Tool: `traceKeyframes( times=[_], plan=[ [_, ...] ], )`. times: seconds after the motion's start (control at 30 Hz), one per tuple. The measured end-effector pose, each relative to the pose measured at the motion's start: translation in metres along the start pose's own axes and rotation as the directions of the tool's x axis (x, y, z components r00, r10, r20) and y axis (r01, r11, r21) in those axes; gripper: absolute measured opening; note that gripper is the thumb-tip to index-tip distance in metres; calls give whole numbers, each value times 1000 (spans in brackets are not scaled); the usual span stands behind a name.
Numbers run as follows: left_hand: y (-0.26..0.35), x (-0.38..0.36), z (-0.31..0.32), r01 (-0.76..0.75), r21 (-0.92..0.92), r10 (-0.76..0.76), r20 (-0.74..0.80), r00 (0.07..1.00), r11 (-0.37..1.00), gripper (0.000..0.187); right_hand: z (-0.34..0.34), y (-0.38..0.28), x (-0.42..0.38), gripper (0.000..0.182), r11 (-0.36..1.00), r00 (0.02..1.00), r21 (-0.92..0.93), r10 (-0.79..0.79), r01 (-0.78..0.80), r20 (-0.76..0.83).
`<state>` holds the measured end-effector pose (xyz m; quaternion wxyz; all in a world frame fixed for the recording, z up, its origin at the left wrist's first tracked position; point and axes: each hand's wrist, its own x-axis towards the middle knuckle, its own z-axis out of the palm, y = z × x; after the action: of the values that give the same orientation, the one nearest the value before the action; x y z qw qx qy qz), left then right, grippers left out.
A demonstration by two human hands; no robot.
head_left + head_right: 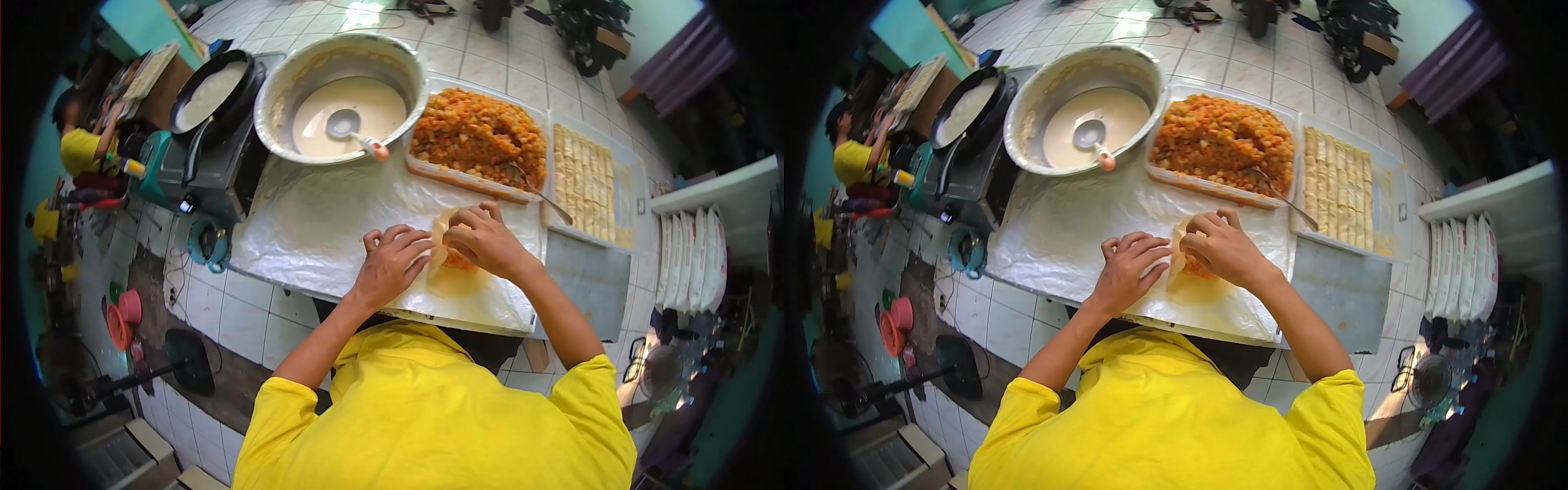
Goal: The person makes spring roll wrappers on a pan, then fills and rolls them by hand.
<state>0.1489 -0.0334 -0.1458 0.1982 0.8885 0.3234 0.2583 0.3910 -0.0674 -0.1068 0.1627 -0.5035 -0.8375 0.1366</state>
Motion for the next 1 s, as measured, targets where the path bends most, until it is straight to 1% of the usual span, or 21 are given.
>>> traceKeyframes(
  times=[0.07, 0.2, 0.23, 0.3, 0.33, 0.4, 0.43, 0.5, 0.53, 0.57, 0.63, 0.67, 0.7, 0.73, 0.77, 0.8, 0.83, 0.9, 0.93, 0.97, 1.0],
  plan=[
    [2, 6, 6, -78, -43, 81, 73, 994, 996, 31, 4, 2, -13, 14, 997, 997, 30, 69, -68, -24],
    [2, 8, 15, -162, -48, 167, 112, 980, 986, 32, 14, 1, -30, 14, 976, 981, 145, 178, -165, -78],
    [3, 8, 16, -148, -52, 153, 113, 982, 988, 31, 16, 0, -31, 14, 973, 977, 147, 191, -176, -97],
    [3, 6, 16, -148, -48, 153, 124, 981, 988, 31, 20, -1, -31, 19, 920, 935, 288, 318, -265, -157],
    [4, 6, 16, -134, -47, 138, 118, 983, 990, 31, 24, -2, -25, 19, 919, 929, 292, 325, -267, -174],
    [8, 7, 15, -116, -38, 120, 119, 986, 993, 32, 33, -7, -7, 26, 860, 805, 210, 509, -465, -304],
    [11, 8, 16, -143, -31, 146, 135, 980, 989, 32, 43, -3, 2, 26, 852, 788, 223, 523, -473, -326],
    [13, 9, 16, -123, -5, 123, 130, 984, 992, 35, 59, 6, 22, 33, 854, 733, 63, 479, -517, -483],
    [10, 9, 14, -146, 29, 138, 183, 973, 989, 42, 60, 8, 26, 30, 850, 723, 97, 496, -518, -480],
    [9, 13, 12, -177, 42, 165, 203, 965, 983, 42, 56, 6, 27, 30, 841, 698, 118, 510, -529, -504],
    [8, 18, 9, -135, 74, 120, 177, 977, 988, 48, 44, 0, 16, 26, 809, 682, 231, 582, -540, -443],
    [0, 22, 11, -153, 131, 121, 226, 967, 979, 49, 37, -4, 5, 26, 805, 675, 233, 587, -546, -446],
    [-7, 27, 14, -153, 123, 123, 227, 966, 981, 49, 30, -8, -11, 26, 771, 648, 255, 632, -584, -426],
    [-14, 32, 18, -154, 187, 111, 222, 969, 970, 46, 26, -13, -28, 26, 734, 621, 273, 674, -622, -400],
    [-18, 39, 22, -156, 248, 102, 216, 971, 956, 44, 26, -17, -46, 26, 731, 621, 262, 677, -631, -394],
    [-10, 48, 20, -115, 233, 76, 170, 983, 966, 41, 26, -22, -65, 29, 707, 600, 240, 698, -665, -391],
    [-2, 56, 24, -122, 213, 85, 174, 981, 970, 41, 28, -30, -81, 32, 677, 573, 221, 721, -702, -390],
    [12, 73, 31, -215, 148, 185, 189, 964, 965, 38, 38, -50, -100, 37, 648, 554, 204, 744, -734, -373],
    [19, 82, 37, -305, 54, 280, 273, 920, 951, 39, 44, -59, -107, 42, 633, 547, 195, 757, -749, -356],
    [26, 90, 43, -323, 40, 299, 283, 911, 946, 39, 48, -68, -109, 42, 615, 526, 199, 770, -763, -362],
    [35, 97, 49, -387, -22, 362, 405, 840, 922, 40, 51, -76, -107, 45, 611, 514, 219, 773, -760, -373]
  ],
)
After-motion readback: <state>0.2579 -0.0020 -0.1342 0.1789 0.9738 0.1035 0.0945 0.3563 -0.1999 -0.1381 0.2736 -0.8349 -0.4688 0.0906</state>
